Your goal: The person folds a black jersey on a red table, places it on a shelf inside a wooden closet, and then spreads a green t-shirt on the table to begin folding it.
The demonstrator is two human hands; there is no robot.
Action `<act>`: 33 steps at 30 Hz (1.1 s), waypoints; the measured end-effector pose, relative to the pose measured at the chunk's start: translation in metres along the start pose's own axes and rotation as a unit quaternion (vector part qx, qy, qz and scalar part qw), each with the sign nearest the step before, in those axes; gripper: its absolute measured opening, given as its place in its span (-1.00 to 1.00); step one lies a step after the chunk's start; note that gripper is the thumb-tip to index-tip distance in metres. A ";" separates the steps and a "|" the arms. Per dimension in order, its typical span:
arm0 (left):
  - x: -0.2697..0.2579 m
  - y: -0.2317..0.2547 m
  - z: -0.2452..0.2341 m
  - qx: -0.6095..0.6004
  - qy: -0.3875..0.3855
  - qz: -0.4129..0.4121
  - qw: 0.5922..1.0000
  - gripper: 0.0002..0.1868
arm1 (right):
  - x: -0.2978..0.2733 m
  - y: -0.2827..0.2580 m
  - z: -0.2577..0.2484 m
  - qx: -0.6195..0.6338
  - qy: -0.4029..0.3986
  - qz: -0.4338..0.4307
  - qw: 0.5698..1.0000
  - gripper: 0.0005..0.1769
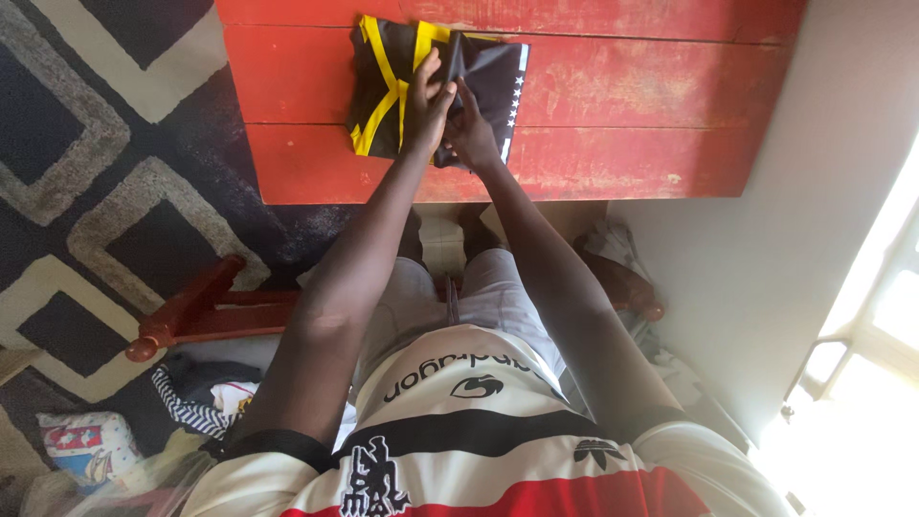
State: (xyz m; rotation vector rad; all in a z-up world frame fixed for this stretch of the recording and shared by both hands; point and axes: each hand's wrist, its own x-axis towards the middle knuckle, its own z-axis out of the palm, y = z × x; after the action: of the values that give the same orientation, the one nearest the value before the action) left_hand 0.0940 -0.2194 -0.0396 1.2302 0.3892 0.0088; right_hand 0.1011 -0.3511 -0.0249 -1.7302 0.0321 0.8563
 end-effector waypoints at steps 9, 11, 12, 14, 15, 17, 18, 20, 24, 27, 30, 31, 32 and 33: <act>-0.031 0.008 0.019 0.341 0.026 0.011 0.940 -0.48 | -0.013 -0.021 -0.023 -0.433 0.284 -0.189 0.834 -0.18; -0.031 0.005 0.020 0.318 -0.014 0.104 0.942 -0.26 | -0.009 -0.019 -0.026 -0.467 0.177 -0.151 0.853 0.01; -0.033 0.002 0.018 0.319 -0.014 0.104 0.942 -0.26 | -0.010 -0.016 -0.029 -0.466 0.177 -0.151 0.854 0.01; -0.038 -0.006 0.007 0.359 -0.063 0.145 0.920 -0.12 | -0.013 -0.012 -0.031 -0.490 0.157 -0.197 0.834 0.02; -0.039 -0.008 0.004 0.359 -0.064 0.143 0.920 -0.12 | -0.013 -0.012 -0.032 -0.490 0.155 -0.195 0.835 0.02; -0.036 -0.011 0.003 0.336 -0.062 0.121 0.932 -0.07 | -0.007 -0.013 -0.038 -0.474 0.127 -0.164 0.856 0.08; -0.035 -0.014 0.000 0.335 -0.066 0.122 0.932 -0.07 | -0.009 -0.012 -0.040 -0.474 0.130 -0.162 0.855 0.08; -0.035 -0.011 -0.003 0.314 -0.080 0.118 0.938 -0.02 | -0.010 -0.008 -0.045 -0.409 0.162 -0.206 0.874 0.05; -0.037 -0.013 -0.005 0.285 -0.074 0.051 0.954 -0.03 | -0.019 0.013 -0.041 -0.296 0.342 -0.163 0.877 -0.01; -0.037 -0.018 -0.008 0.298 -0.073 0.117 0.945 -0.02 | -0.018 0.026 -0.039 -0.198 0.344 -0.063 0.916 -0.05; -0.034 -0.024 -0.013 0.282 -0.079 0.108 0.950 -0.04 | -0.011 0.032 -0.037 -0.126 0.338 -0.004 0.933 -0.23; -0.032 -0.025 -0.014 0.267 -0.081 0.108 0.954 -0.05 | -0.009 0.032 -0.040 -0.110 0.319 0.031 0.941 -0.30; -0.030 -0.025 -0.015 0.252 -0.084 0.108 0.958 -0.06 | -0.006 0.032 -0.044 -0.093 0.300 0.066 0.947 -0.37; -0.029 -0.025 -0.016 0.252 -0.083 0.108 0.958 -0.06 | -0.004 0.032 -0.045 -0.093 0.299 0.066 0.947 -0.37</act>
State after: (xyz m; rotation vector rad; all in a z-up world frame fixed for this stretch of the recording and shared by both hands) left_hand 0.0572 -0.2197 -0.0582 1.7607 0.1073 -0.0064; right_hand 0.1077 -0.4026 -0.0450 -2.1325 0.4905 0.4064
